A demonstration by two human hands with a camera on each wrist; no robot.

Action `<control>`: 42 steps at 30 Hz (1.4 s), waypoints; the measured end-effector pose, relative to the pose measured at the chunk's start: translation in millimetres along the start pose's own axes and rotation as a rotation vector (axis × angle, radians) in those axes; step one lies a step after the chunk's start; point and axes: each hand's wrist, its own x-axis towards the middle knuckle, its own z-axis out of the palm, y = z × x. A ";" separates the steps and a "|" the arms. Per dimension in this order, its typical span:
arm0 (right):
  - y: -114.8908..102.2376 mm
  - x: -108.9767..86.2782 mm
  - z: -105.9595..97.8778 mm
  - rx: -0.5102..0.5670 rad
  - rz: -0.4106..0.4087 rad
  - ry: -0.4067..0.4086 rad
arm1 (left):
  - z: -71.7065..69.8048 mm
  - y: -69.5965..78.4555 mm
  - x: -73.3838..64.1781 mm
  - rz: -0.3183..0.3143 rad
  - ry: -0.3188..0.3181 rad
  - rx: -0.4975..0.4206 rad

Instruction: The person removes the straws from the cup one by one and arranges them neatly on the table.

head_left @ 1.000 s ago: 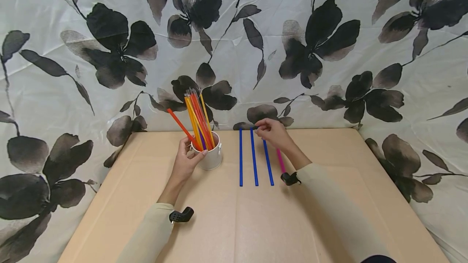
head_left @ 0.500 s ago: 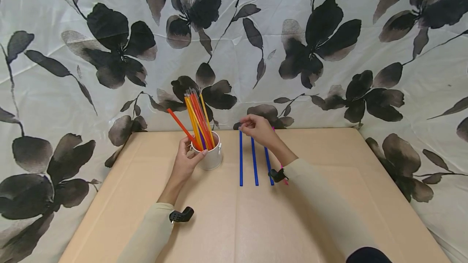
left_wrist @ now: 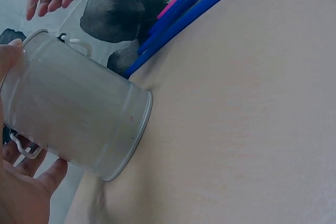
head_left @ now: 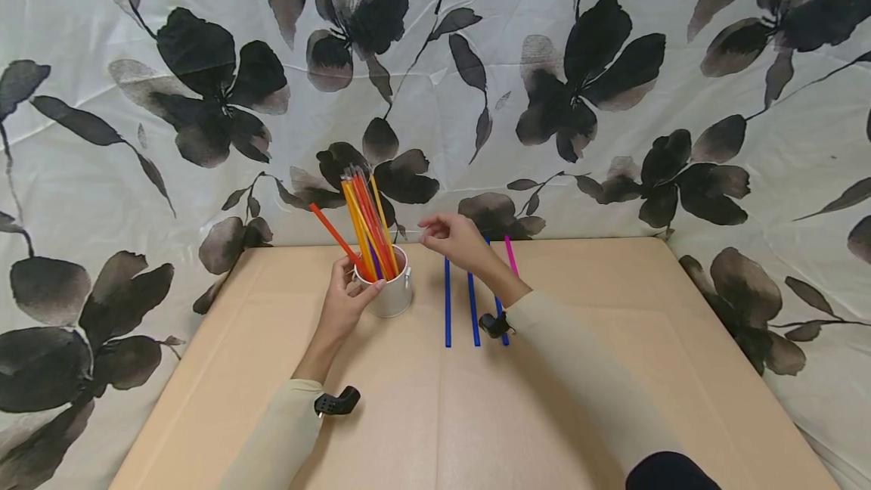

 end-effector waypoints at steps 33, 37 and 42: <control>-39.3 20.6 77.6 0.037 -0.060 -0.173 | -1.8 -14.6 6.4 0.045 -0.004 -0.013; -42.2 22.4 88.2 -0.005 -0.074 -0.171 | -3.1 -32.0 12.9 0.062 0.014 -0.018; -44.4 23.2 99.5 -0.039 -0.051 -0.152 | -4.3 -35.9 14.1 0.073 0.026 0.013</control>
